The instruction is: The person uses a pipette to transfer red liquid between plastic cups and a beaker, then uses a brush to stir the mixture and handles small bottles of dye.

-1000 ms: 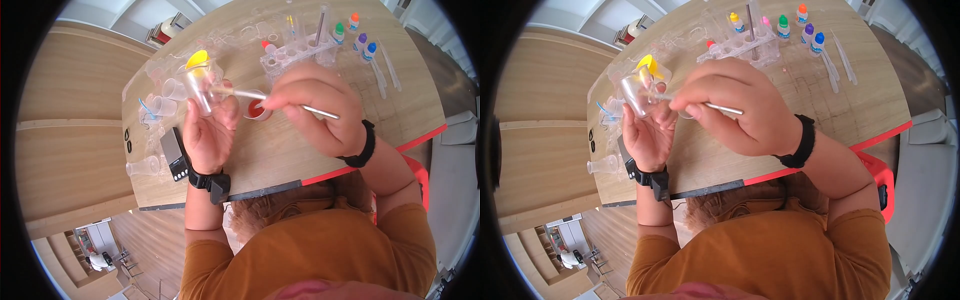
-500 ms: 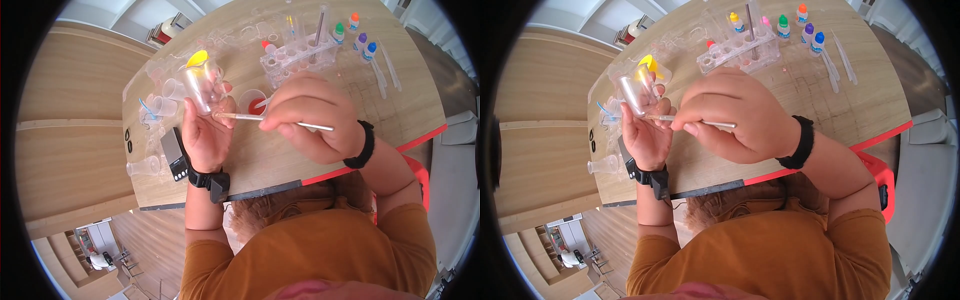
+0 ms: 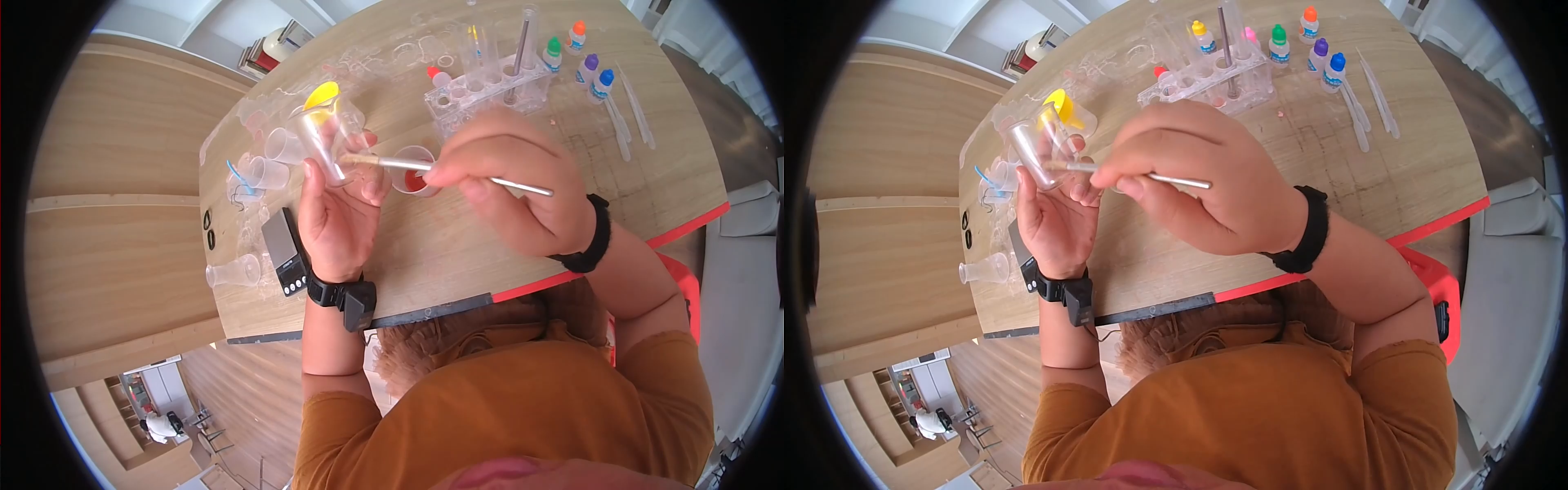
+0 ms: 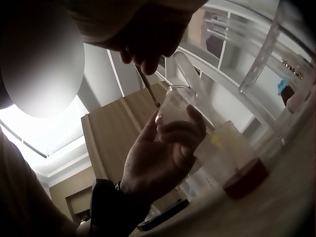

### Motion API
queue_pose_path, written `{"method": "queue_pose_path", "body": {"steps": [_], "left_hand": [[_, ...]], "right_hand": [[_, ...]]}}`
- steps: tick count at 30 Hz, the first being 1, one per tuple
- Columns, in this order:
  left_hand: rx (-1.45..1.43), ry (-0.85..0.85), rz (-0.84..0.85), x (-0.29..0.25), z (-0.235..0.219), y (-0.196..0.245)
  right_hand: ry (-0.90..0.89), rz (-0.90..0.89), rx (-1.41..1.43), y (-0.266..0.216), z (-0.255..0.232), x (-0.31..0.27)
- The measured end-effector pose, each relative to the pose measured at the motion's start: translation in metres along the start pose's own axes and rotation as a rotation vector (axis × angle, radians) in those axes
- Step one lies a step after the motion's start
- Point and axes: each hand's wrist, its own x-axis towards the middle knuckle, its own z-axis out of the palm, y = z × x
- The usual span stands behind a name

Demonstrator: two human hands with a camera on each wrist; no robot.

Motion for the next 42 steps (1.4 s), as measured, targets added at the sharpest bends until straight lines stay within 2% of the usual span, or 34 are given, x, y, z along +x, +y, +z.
{"method": "queue_pose_path", "body": {"steps": [2, 6, 9, 12, 22, 30, 31, 33, 36, 38, 40, 42], "left_hand": [[-0.037, -0.054, 0.005, 0.0, -0.001, -0.001], [-0.005, -0.055, -0.006, 0.003, -0.006, 0.0], [-0.013, -0.023, -0.003, 0.001, -0.002, -0.001], [0.003, -0.03, 0.01, 0.001, -0.003, -0.001], [0.033, -0.07, 0.01, 0.002, -0.011, -0.002], [0.033, -0.09, 0.017, 0.002, 0.001, -0.003], [0.045, -0.049, 0.012, 0.0, 0.004, -0.002], [0.059, -0.006, 0.008, 0.0, 0.004, -0.002], [0.085, 0.006, 0.013, 0.003, -0.001, 0.001], [-0.055, -0.111, -0.039, 0.004, -0.001, 0.003], [-0.075, -0.1, -0.051, 0.004, 0.001, 0.004], [-0.089, -0.086, -0.057, 0.004, 0.0, 0.004]], "right_hand": [[-0.016, -0.01, 0.005, 0.001, -0.001, 0.001], [-0.062, -0.039, -0.066, -0.002, 0.001, -0.002], [-0.008, 0.007, -0.006, 0.002, 0.0, -0.001], [-0.063, -0.008, -0.051, 0.0, -0.002, -0.003], [-0.068, 0.0, -0.045, 0.0, 0.0, -0.004], [0.06, 0.007, -0.09, 0.002, 0.001, -0.002], [0.06, 0.007, -0.09, 0.001, 0.001, -0.002], [-0.051, -0.013, -0.094, -0.002, 0.0, -0.002], [-0.087, -0.011, -0.074, 0.0, 0.003, -0.008], [-0.079, 0.006, -0.018, 0.0, -0.001, -0.005], [-0.074, 0.025, 0.036, 0.0, -0.004, -0.002], [0.019, 0.016, 0.06, 0.001, -0.006, -0.001]]}}
